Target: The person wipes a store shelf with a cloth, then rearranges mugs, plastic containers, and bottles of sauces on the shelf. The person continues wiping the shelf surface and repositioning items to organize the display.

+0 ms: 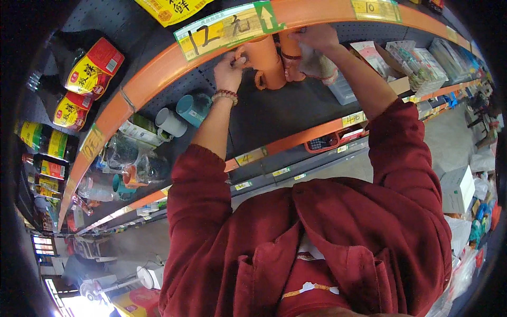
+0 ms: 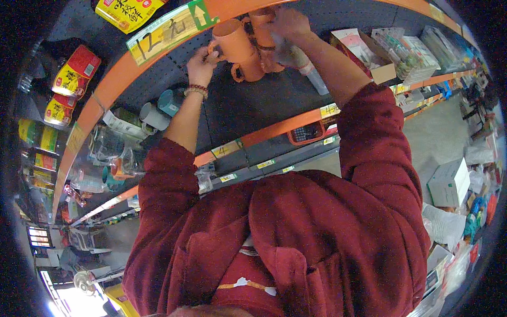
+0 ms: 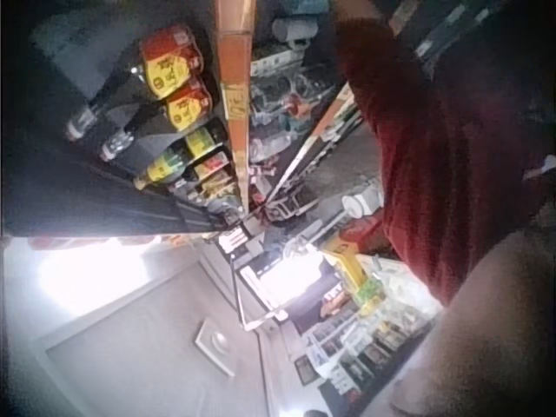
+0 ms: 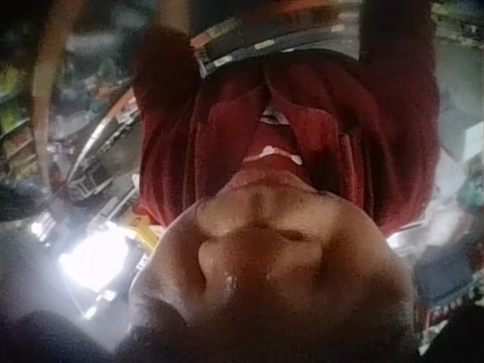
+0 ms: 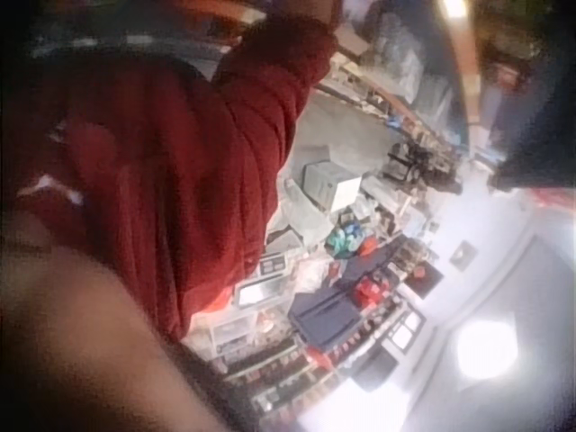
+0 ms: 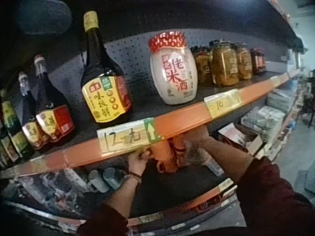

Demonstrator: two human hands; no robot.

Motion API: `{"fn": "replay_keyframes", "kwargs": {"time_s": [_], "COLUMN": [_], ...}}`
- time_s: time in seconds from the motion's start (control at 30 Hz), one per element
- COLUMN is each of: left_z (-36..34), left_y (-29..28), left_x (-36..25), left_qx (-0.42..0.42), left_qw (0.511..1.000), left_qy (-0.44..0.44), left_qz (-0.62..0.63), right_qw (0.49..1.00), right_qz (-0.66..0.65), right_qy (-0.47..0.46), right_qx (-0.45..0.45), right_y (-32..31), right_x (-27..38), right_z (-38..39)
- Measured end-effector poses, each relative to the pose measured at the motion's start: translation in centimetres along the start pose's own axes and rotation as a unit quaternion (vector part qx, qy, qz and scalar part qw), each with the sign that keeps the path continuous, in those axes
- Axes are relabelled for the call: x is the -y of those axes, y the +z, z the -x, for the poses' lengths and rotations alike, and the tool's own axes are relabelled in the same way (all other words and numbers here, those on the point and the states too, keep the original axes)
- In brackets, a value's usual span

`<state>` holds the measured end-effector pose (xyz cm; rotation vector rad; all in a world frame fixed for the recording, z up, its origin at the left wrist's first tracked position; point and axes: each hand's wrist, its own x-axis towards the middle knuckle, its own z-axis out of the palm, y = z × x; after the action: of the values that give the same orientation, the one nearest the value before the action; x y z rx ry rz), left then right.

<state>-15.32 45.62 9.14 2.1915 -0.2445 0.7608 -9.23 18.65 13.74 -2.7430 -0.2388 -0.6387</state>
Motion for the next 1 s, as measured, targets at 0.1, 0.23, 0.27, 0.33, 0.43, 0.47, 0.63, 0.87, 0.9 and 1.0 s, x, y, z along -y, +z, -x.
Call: {"fn": "replay_keyframes", "kwargs": {"time_s": [0.1, 0.23, 0.27, 0.33, 0.43, 0.47, 0.63, 0.87, 0.9, 1.0], "left_z": [-0.6, -1.1, -1.2, -1.3, 0.1, 0.8, 6.3, 10.1, 10.0, 10.0], "left_y": [1.5, 1.8, 1.9, 1.7, 0.5, -0.1, -1.5, 1.5, 2.1, 2.5], "left_x": [0.5, 0.5, 0.6, 0.5, -0.2, -1.1, -1.6, 2.2, 2.7, 1.7], "left_qx": [0.020, 0.003, -0.003, -0.017, 0.015, 0.023, 0.056, 0.080, 0.081, 0.105], "left_qw": [0.998, 0.996, 0.996, 0.996, 1.000, 0.998, 0.979, 0.989, 0.992, 0.987], "left_qy": [-0.010, 0.014, 0.015, 0.019, -0.019, -0.041, -0.085, -0.090, -0.070, -0.105], "left_qz": [-0.058, -0.086, -0.085, -0.081, 0.014, 0.037, 0.174, 0.090, 0.073, 0.058], "right_qw": [0.999, 0.999, 0.999, 0.998, 0.999, 0.999, 0.994, 0.995, 0.994, 0.992], "right_qz": [0.013, -0.024, -0.028, -0.057, -0.038, -0.023, -0.093, -0.031, -0.025, -0.019], "right_qy": [0.035, 0.027, 0.027, 0.009, 0.017, 0.028, -0.037, 0.005, 0.026, 0.040], "right_qx": [0.013, -0.004, -0.008, -0.014, -0.012, -0.010, -0.045, 0.098, 0.107, 0.121], "right_y": [1.3, 1.0, 0.7, 0.3, -2.4, -3.6, -6.6, -2.6, -1.4, 0.4], "right_x": [-0.3, -0.6, -0.5, -0.6, 0.6, 1.1, -0.4, -1.8, -2.4, -2.8], "right_z": [0.5, 1.0, 1.2, 1.1, 2.8, 3.8, 8.3, 13.2, 13.3, 13.5]}}
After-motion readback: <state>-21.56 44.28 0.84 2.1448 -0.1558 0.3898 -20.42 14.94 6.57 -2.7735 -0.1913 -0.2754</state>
